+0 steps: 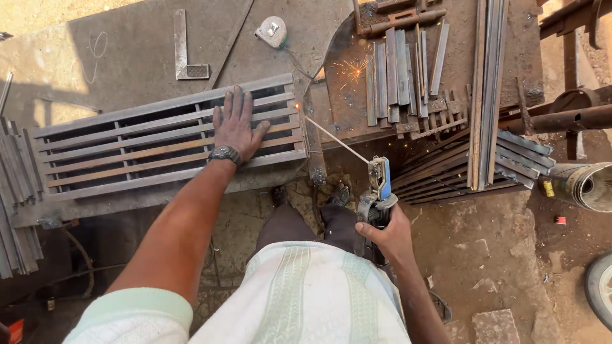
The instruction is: Welding and assembling a metal frame or grate at a workshop.
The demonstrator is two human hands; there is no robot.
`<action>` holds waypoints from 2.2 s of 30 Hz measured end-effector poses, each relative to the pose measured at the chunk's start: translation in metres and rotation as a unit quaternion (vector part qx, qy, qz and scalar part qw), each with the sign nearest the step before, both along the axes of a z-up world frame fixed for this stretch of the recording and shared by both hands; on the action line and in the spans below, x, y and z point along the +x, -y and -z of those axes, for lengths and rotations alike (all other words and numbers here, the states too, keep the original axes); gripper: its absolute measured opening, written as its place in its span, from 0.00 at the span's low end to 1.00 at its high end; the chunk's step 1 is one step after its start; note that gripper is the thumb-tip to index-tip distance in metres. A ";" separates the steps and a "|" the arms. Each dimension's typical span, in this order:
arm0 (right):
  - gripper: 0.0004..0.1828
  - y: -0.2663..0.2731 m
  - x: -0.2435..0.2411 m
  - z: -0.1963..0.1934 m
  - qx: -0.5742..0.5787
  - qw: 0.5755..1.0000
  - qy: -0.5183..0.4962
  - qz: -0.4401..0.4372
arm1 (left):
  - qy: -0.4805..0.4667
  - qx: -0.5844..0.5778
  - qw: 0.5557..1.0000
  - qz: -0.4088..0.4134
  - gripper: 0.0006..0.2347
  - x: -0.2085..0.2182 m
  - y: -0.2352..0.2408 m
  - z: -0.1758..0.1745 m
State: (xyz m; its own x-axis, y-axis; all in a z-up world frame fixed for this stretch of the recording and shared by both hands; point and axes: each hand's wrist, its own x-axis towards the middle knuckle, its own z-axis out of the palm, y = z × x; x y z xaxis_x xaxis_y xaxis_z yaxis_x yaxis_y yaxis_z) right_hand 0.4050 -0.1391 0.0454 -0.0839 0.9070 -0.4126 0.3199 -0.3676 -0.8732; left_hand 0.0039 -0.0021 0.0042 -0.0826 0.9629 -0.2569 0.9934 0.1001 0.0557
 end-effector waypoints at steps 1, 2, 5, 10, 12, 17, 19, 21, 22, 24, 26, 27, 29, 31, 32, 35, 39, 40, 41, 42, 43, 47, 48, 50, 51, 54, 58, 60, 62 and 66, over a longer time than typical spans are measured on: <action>0.39 0.002 0.000 0.003 -0.001 1.000 0.000 0.001 | 0.000 -0.001 1.000 0.001 0.38 0.001 0.001 -0.001; 0.39 0.004 0.000 0.005 -0.008 1.000 -0.009 0.002 | 0.003 -0.002 1.000 -0.002 0.38 0.002 0.000 -0.003; 0.39 0.006 -0.001 0.008 -0.003 1.000 -0.029 0.001 | 0.005 -0.007 1.000 -0.007 0.38 0.003 -0.002 -0.006; 0.39 0.003 -0.005 0.006 -0.013 0.999 -0.033 -0.001 | 0.007 -0.011 1.000 -0.012 0.38 0.002 -0.001 -0.004; 0.40 0.002 -0.006 0.006 0.002 0.999 -0.040 -0.009 | 0.009 -0.014 1.000 -0.010 0.38 0.002 -0.001 -0.004; 0.41 0.002 -0.007 0.010 0.005 0.999 -0.040 -0.010 | -0.005 -0.023 1.000 -0.012 0.39 0.002 -0.005 -0.003; 0.41 0.001 -0.007 0.010 -0.004 0.999 -0.046 -0.009 | -0.010 -0.023 1.000 -0.011 0.39 0.001 -0.005 0.000; 0.42 0.001 -0.006 0.009 0.013 0.999 -0.046 -0.018 | -0.015 -0.019 1.000 -0.008 0.39 -0.001 -0.004 0.006; 0.42 0.001 -0.006 0.008 0.013 0.999 -0.046 -0.018 | -0.015 -0.018 1.000 -0.008 0.39 -0.001 -0.004 0.005; 0.41 0.001 -0.007 0.006 0.012 0.999 -0.028 -0.017 | -0.020 -0.017 1.000 -0.008 0.39 0.000 -0.003 0.004; 0.41 0.000 -0.007 0.003 0.001 0.999 -0.031 -0.014 | -0.021 -0.020 1.000 -0.009 0.39 -0.001 -0.004 0.005; 0.42 -0.001 -0.007 0.001 -0.010 0.999 -0.034 -0.011 | -0.022 -0.023 0.999 -0.010 0.39 -0.001 -0.005 0.006; 0.41 0.001 -0.005 0.005 -0.006 0.999 -0.030 -0.011 | -0.022 -0.025 0.999 -0.010 0.39 -0.001 -0.005 0.008; 0.41 0.002 -0.004 0.008 -0.002 1.000 -0.027 -0.012 | -0.023 -0.026 0.999 -0.011 0.39 -0.002 -0.005 0.007; 0.41 0.002 -0.004 0.010 0.006 1.000 -0.013 -0.017 | -0.019 -0.028 0.999 -0.010 0.39 -0.001 -0.004 0.006; 0.40 0.003 -0.004 0.013 0.010 1.000 -0.002 -0.023 | -0.015 -0.027 0.999 -0.006 0.39 -0.002 -0.003 0.004; 0.41 0.002 -0.005 0.007 -0.004 1.000 -0.013 -0.021 | -0.022 -0.015 1.000 0.002 0.39 -0.006 -0.002 0.015; 0.41 0.001 -0.004 0.009 -0.004 1.000 -0.012 -0.022 | -0.022 -0.015 1.000 0.002 0.39 -0.006 -0.002 0.014; 0.41 0.001 -0.004 0.010 0.000 0.999 -0.025 -0.021 | -0.017 -0.014 1.000 0.000 0.39 -0.005 -0.002 0.012; 0.41 0.001 -0.003 0.011 0.004 0.999 -0.036 -0.021 | -0.013 -0.013 1.000 -0.001 0.40 -0.005 -0.002 0.011; 0.41 0.001 -0.003 0.012 0.004 0.999 -0.036 -0.021 | -0.012 -0.013 1.000 -0.002 0.40 -0.003 -0.003 0.006; 0.40 -0.001 -0.001 0.012 -0.013 0.998 -0.060 -0.014 | -0.006 -0.031 0.999 -0.012 0.39 0.002 -0.003 -0.004; 0.40 -0.001 0.000 0.012 -0.017 0.998 -0.060 -0.013 | -0.008 -0.032 0.999 -0.013 0.39 0.002 -0.002 -0.003; 0.40 0.002 -0.001 0.011 -0.004 0.997 -0.077 0.005 | -0.003 -0.032 0.999 -0.012 0.39 0.001 -0.001 -0.005; 0.41 0.004 -0.002 0.011 0.010 0.995 -0.094 0.023 | 0.002 -0.032 0.999 -0.011 0.39 0.001 0.000 -0.005; 0.40 0.012 0.005 0.010 0.068 0.996 -0.051 0.023 | 0.013 -0.036 0.999 -0.014 0.38 0.002 -0.004 -0.009; 0.40 0.017 0.015 0.004 -0.015 0.999 -0.042 0.020 | 0.016 -0.028 0.999 -0.014 0.39 0.002 -0.002 -0.006; 0.40 0.023 0.020 0.012 0.016 1.000 -0.006 -0.008 | 0.016 -0.017 1.000 -0.012 0.39 0.001 -0.001 -0.003; 0.40 0.023 0.018 0.006 0.007 1.000 -0.003 -0.014 | 0.017 -0.016 1.000 -0.012 0.39 0.001 0.000 -0.004; 0.39 0.026 0.014 0.005 -0.001 0.999 -0.049 -0.012 | 0.016 -0.010 1.000 -0.013 0.39 0.003 -0.001 -0.005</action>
State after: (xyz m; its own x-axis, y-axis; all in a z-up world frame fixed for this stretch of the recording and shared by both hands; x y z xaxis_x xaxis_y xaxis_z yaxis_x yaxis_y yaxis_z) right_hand 0.4194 -0.1648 0.0405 -0.1464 0.9034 -0.4031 0.2414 -0.3625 -0.9002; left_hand 0.0064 -0.0015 0.0092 -0.0982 0.9554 -0.2784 0.9883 0.1264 0.0852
